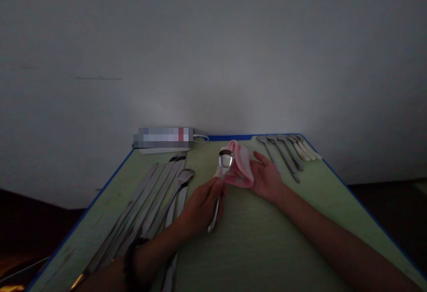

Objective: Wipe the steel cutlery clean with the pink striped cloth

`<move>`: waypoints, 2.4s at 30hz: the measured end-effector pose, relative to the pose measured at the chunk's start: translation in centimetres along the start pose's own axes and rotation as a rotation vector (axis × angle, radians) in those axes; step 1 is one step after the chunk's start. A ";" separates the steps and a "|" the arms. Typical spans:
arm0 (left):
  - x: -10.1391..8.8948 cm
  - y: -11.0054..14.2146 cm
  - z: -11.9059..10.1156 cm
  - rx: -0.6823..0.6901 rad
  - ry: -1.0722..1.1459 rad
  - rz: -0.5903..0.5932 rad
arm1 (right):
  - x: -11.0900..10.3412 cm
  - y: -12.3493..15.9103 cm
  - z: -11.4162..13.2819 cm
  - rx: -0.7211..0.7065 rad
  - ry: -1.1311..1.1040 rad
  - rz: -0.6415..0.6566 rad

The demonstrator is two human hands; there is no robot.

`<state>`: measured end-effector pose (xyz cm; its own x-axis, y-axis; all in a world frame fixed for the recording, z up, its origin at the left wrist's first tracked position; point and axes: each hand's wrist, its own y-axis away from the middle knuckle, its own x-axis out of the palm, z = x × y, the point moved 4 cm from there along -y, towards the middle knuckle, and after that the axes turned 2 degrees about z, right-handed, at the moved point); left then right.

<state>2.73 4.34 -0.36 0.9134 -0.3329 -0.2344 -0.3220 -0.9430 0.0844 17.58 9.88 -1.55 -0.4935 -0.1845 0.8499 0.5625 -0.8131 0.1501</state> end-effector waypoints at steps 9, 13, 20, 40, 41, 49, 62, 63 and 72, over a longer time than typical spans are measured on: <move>-0.5 -0.2 0.1 0.022 -0.041 -0.065 | -0.8 -0.2 0.3 -0.044 -0.027 -0.114; -0.9 -0.1 -0.7 0.127 -0.265 -0.156 | -0.6 -0.1 0.4 -0.047 -0.048 -0.094; -0.4 -0.1 -0.5 0.076 -0.340 -0.049 | -0.1 0.5 0.2 0.055 0.009 -0.054; 0.6 0.2 -1.0 0.173 -0.579 0.082 | -0.6 0.0 -0.7 -0.232 0.470 -0.176; 0.6 0.3 -1.1 0.178 -0.590 0.095 | -0.7 -0.1 -0.6 -0.250 0.436 -0.205; 0.7 0.5 -0.9 0.122 -0.453 0.186 | -0.2 -0.4 -0.2 -0.041 0.113 -0.041; 1.1 0.7 -0.4 0.252 -0.815 0.155 | -0.9 -0.1 -0.6 -0.171 0.453 -0.115; 1.2 0.7 -0.3 0.255 -0.840 0.165 | -1.0 -0.1 -0.6 -0.168 0.477 -0.109; 1.3 0.7 -0.8 0.254 -0.859 0.196 | -1.2 0.0 -0.5 -0.210 0.447 -0.110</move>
<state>3.90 3.22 0.12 0.3703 -0.2775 -0.8865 -0.5894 -0.8078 0.0066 17.85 9.84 -2.86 -0.8040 -0.2730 0.5282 0.3686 -0.9259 0.0825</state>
